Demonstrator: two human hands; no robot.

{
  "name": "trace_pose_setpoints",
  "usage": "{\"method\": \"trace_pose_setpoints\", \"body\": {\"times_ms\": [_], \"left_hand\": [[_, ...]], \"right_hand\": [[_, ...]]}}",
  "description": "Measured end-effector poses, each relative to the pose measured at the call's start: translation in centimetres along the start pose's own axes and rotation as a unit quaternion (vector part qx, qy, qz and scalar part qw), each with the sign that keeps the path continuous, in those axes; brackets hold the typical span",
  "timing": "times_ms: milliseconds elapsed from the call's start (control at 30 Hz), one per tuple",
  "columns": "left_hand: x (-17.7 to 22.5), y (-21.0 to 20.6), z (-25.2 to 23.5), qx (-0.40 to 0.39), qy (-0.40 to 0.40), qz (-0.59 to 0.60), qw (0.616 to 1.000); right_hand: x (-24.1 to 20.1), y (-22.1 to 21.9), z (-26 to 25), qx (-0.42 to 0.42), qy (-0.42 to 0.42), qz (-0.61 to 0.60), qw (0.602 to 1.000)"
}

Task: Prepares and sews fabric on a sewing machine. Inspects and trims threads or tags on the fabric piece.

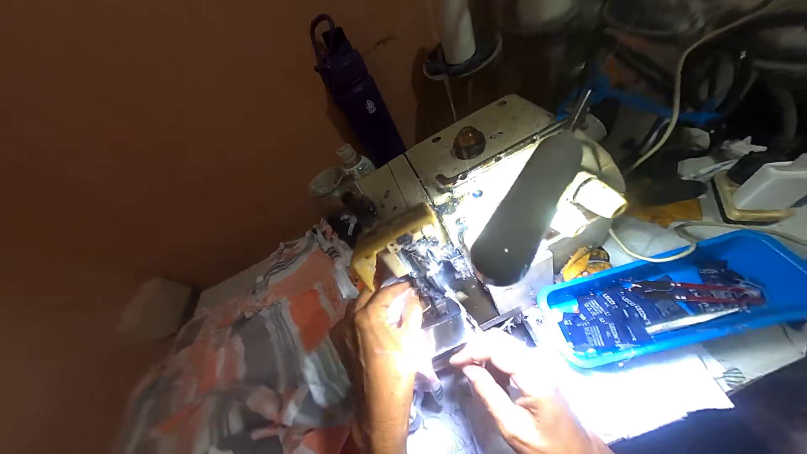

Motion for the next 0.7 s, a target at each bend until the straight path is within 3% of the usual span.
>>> {"method": "trace_pose_setpoints", "body": {"times_ms": [67, 167, 233, 300, 367, 433, 567, 633, 700], "left_hand": [[0.3, 1.1, 1.8, 0.012, -0.009, -0.05, 0.999], [2.9, 4.2, 6.1, -0.02, -0.032, -0.106, 0.994], [4.1, 5.5, 8.1, -0.065, -0.052, -0.088, 0.993], [4.3, 5.1, 9.0, -0.093, -0.071, -0.053, 0.992], [3.7, 3.5, 9.3, -0.085, -0.105, -0.029, 0.99], [3.7, 3.0, 9.4, -0.07, -0.132, 0.011, 0.989], [2.1, 7.7, 9.4, -0.092, -0.129, 0.099, 0.982], [-0.2, 10.6, 9.8, -0.134, -0.134, 0.158, 0.969], [-1.9, 12.3, 10.3, -0.133, -0.128, 0.17, 0.968]], "right_hand": [[-0.1, -0.5, -0.8, -0.027, 0.044, -0.024, 0.998], [-0.4, -0.9, -0.7, -0.142, 0.097, -0.051, 0.984], [-0.3, -0.5, 0.5, -0.197, 0.101, 0.022, 0.975], [0.0, 0.8, 2.5, -0.138, 0.072, 0.236, 0.959], [0.9, 1.5, 3.4, 0.007, 0.046, 0.428, 0.902], [0.3, 2.3, 3.8, 0.03, 0.01, 0.481, 0.876], [-3.0, 3.2, 5.0, -0.047, 0.054, 0.376, 0.924], [-3.8, 4.1, 4.9, -0.146, 0.059, 0.226, 0.961], [-4.2, 4.1, 4.5, -0.235, 0.052, 0.065, 0.969]]}}
Point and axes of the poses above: each hand's wrist, its own z-axis away from the middle knuckle, its own y-axis out of the back of the hand, x = y × z, the point moved 1 cm from there along -z, towards the middle knuckle, and after that the axes turned 3 degrees about -y, right-handed, at the moved point
